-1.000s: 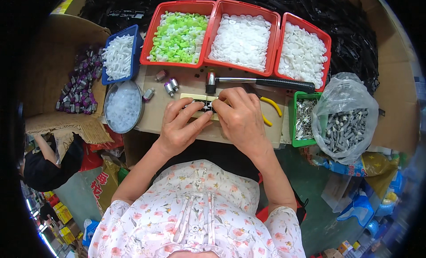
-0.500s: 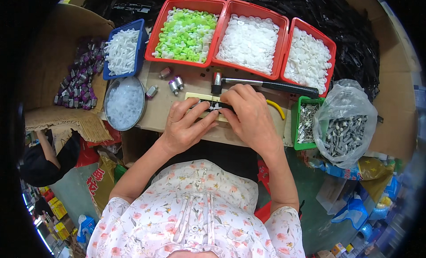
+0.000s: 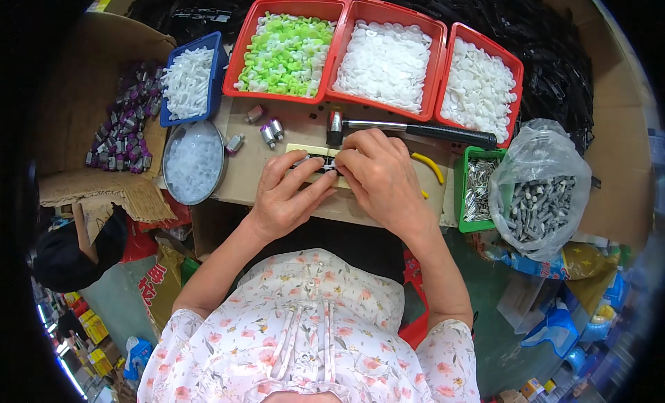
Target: The person is manually assembling small plastic toy components, using a small hammer and pliers to fit parts together at a factory workbench.
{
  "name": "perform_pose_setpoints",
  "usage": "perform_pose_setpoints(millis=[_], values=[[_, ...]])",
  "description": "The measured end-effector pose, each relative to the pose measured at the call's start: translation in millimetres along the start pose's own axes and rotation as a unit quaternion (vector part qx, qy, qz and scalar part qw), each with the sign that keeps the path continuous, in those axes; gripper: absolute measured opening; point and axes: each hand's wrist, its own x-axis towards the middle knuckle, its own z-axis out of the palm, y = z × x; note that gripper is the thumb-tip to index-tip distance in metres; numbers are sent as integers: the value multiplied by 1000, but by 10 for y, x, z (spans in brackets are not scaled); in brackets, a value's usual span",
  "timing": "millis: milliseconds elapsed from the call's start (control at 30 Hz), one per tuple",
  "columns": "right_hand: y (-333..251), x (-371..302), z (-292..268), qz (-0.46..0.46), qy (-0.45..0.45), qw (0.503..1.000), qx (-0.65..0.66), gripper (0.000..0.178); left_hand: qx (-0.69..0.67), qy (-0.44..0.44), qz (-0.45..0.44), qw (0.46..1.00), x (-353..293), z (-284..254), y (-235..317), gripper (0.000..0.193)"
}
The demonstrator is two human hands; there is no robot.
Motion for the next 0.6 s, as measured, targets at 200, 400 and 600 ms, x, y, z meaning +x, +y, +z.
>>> perform_pose_setpoints(millis=[200,400,600], values=[[-22,-11,24,26,14,998,46,9,-4,4,6,1000,5,-3,-1,33],[-30,37,-10,58,-24,994,89,14,1,7,7,1000,-15,15,-8,34],[-68,17,4,97,3,989,111,20,-3,7,7,1000,-19,22,-4,33]])
